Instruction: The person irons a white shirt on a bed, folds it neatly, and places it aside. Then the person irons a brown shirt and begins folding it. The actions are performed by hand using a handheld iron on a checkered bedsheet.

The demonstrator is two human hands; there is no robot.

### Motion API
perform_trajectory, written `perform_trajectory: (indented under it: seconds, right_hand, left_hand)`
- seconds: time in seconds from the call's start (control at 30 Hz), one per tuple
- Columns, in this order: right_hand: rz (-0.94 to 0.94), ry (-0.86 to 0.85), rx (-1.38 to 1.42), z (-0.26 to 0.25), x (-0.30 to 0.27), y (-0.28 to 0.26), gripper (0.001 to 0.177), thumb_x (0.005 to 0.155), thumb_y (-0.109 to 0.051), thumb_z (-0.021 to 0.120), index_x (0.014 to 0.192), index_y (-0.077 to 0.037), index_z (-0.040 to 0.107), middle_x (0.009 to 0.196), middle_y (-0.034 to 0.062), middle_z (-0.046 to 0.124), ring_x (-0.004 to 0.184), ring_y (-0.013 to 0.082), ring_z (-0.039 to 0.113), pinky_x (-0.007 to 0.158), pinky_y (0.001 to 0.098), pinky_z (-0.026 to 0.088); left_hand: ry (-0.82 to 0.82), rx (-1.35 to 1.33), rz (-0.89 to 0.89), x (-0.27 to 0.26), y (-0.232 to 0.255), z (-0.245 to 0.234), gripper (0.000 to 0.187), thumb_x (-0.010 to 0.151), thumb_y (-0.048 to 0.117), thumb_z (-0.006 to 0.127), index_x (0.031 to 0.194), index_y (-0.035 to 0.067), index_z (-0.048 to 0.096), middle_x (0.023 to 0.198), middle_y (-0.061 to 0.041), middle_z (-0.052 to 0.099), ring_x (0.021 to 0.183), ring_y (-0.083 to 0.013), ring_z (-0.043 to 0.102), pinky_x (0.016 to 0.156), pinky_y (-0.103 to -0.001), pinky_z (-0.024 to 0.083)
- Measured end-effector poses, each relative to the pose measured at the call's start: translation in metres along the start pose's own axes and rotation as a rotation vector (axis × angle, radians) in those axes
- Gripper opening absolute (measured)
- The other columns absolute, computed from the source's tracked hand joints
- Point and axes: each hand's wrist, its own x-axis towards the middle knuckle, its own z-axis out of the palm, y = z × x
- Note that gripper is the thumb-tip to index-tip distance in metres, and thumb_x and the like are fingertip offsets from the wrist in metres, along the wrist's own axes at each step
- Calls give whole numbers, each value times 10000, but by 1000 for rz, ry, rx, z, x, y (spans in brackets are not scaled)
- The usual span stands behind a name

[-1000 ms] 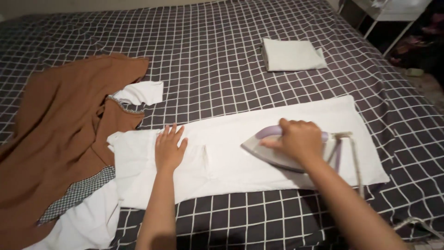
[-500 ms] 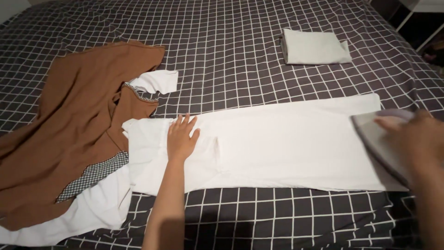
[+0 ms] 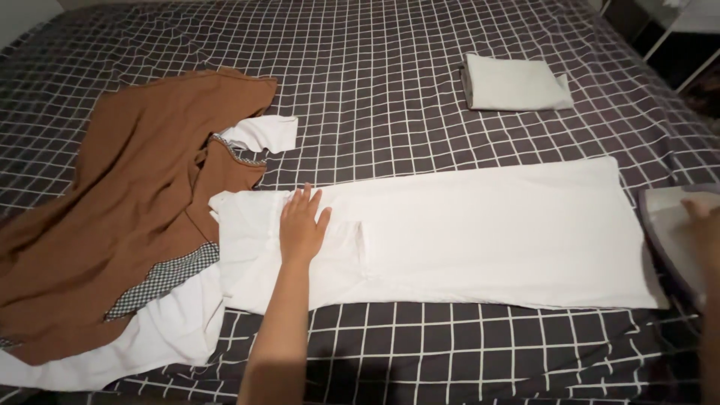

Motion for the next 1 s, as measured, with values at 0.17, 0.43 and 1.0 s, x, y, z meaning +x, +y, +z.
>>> perform_trajectory:
  seconds: [0.17,0.43,1.0]
  right_hand:
    - [434,-114,658,-238,12,-88,362,1270,-168,658,1145,168,710,907,285,716,642,360,685,517,405,560]
    - [138,-136,410,-433,22,-293,728,1020,-435,499,1369,198,586,1636,388,308,1534,502,258,1031,836,38]
    - [-268,-749,561,-603,15,-517,660,984,-574,323,1593,-320,347,1689,35,260,1551,374,197,1115,753,155]
  left_hand:
    - [39,29,-10,-15,4,-5,532,990,386,559,1417,69,571,1558,-135,477,1455,-334,393,1174,-455,292]
    - [24,71,-48,-48,19,-31,539,936,360,588,1367,37,602,1483,-185,542,1406,-377,449,1145,-485,323]
    - [-529,145,-352,-50,40,-106,610,1033,498,325,1616,321,307,1719,7,198,1596,-260,102,1257,-588,-9]
